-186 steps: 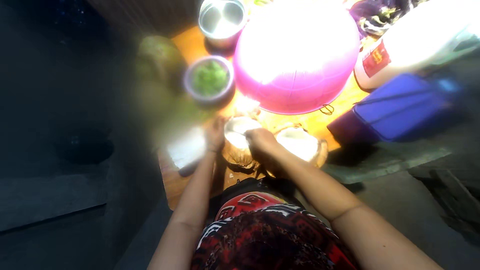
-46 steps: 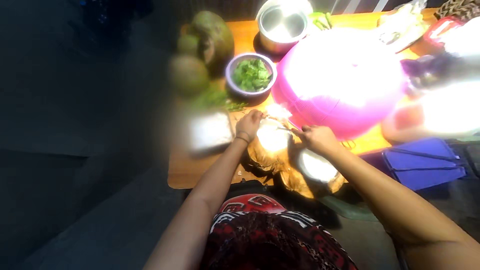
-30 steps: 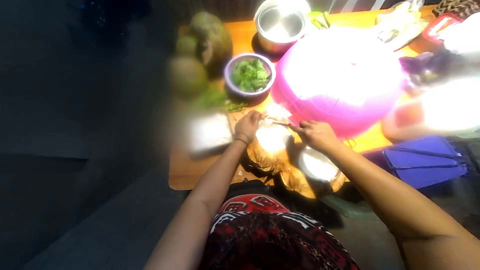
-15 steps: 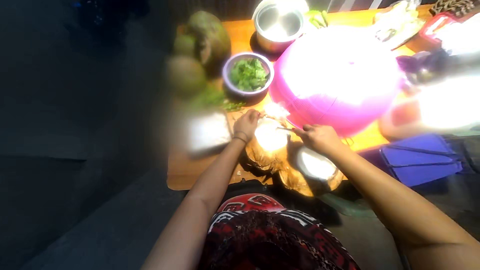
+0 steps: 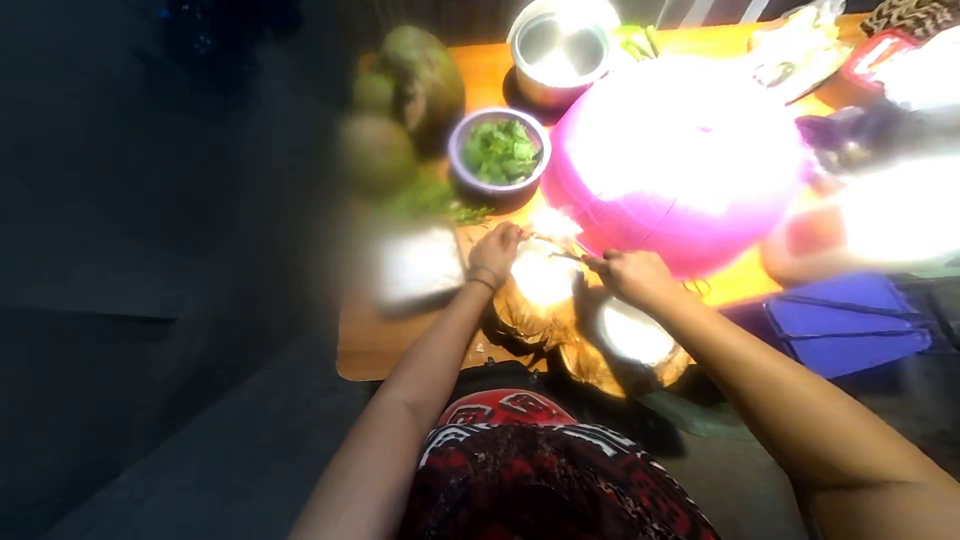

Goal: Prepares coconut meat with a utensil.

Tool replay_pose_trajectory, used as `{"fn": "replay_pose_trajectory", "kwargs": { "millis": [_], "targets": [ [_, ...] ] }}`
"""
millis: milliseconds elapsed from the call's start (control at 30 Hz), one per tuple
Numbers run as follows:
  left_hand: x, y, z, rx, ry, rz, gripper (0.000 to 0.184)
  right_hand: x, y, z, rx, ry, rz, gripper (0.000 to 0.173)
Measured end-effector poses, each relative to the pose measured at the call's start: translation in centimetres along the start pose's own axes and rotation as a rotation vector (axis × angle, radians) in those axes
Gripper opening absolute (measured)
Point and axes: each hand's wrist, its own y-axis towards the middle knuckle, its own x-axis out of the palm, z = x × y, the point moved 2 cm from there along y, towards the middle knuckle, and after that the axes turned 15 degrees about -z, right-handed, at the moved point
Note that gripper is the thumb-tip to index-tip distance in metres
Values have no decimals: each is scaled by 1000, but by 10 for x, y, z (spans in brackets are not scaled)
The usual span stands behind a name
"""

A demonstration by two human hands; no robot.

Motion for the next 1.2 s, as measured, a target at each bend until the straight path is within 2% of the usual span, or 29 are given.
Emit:
{"fn": "replay_pose_trajectory", "kwargs": {
  "millis": [167,333,533,667,833,967,1067,1200],
  "targets": [
    [-1,1,3,-14,5,-6,41,-20,-16,-13,31,-14,-74,20],
    [0,-1,2,-6,3,-8,42,-12,0,-8,9,9,1,23],
    [0,0,1,-9,-1,-6,42,-44,-11,-29,150,-26,-258,24],
    [1,-1,-1,-3,-11,3,42,-39,-1,-25,124,-18,-182,26],
    [1,1,0,-15,9,-19,44,-61,-19,-31,226,-72,-366,25],
    [1,2,0,-14,12,-15,43,-54,-5,-39,144,-71,-279,26],
    [1,1,0,-2,2,-2,42,-40,-5,-33,137,-50,-284,24],
    [3,0,-1,1,7,-1,42,-52,-20,-46,220,-65,-452,20]
  ]
}}
